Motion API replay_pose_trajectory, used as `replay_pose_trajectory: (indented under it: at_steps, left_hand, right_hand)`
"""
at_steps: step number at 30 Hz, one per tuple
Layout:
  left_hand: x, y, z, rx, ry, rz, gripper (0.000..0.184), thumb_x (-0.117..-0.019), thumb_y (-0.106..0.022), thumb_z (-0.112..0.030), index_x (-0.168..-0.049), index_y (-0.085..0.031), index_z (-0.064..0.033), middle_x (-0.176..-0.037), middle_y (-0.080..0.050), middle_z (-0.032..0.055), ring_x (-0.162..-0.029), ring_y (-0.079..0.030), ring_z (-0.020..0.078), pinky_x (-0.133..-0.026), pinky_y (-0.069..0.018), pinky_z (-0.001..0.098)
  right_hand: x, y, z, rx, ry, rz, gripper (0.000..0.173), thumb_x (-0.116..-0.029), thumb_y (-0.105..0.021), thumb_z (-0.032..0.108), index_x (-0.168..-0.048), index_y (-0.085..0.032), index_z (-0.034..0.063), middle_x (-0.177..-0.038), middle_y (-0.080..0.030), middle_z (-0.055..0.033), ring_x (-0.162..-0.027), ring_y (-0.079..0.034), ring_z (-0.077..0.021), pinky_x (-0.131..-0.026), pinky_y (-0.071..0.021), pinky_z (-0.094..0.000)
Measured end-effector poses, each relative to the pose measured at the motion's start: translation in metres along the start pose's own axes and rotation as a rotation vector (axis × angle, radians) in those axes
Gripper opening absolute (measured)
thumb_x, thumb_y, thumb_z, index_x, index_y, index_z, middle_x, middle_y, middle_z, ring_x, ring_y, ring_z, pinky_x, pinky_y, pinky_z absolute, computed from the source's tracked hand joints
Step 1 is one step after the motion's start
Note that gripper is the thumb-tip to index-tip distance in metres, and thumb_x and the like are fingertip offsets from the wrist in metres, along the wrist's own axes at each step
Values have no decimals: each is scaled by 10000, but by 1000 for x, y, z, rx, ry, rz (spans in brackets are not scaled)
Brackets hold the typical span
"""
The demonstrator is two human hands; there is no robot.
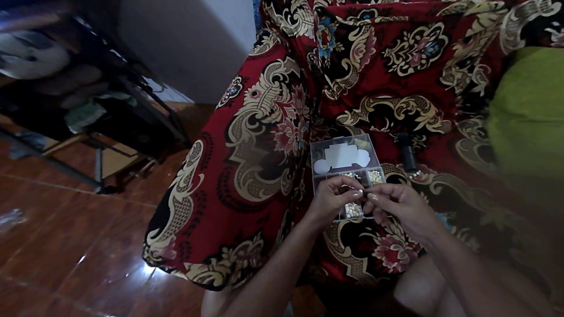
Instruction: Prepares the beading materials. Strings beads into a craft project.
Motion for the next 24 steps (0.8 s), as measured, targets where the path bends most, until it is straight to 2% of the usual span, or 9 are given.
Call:
replay_pose_trajectory:
  at_steps: [2,5,13,24]
  left_hand:
    - [-1,0,1,5,8,0,107,-928,-622,47,-987,-690,-11,-1012,-702,20,-861,-695,100,-820,-604,296]
    - [0,0,2,16,13,4,100,-924,-636,44,-980,-693,-16,-995,-710,19,-867,-698,101,-824,-603,299]
    - [0,-1,1,7,-18,30,111,-907,-650,50,-974,-705,-21,-988,-720,15,-881,-698,93,-829,-597,292]
    - [1,-3,0,33,-25,27,110,-910,-652,51,-971,-707,-23,-983,-720,10,-860,-698,87,-810,-598,280]
  right_hand:
    - [0,0,0,1,-4,0,142,-976,-630,72,-1063,-732,23,-810,-749,0,-610,-677,-64,-589,-589,-208]
    - [0,0,0,26,7,-17,110,-964,-644,49,-1032,-727,22,-798,-748,-6,-603,-679,-66,-579,-588,-208]
    - [1,1,2,65,16,-52,90,-971,-639,51,-973,-727,33,-766,-747,2,-566,-672,-63,-546,-583,-205]
    - [1,2,3,56,51,-53,92,-961,-648,51,-958,-738,36,-765,-751,-1,-562,-671,-60,-541,-577,-196]
Point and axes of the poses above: each hand's wrist, its own x-axis away from the middle knuckle, its own y-axis out of the back of the hand, z = x × y, the point moved 9 cm from there along -x, towards the middle knuckle
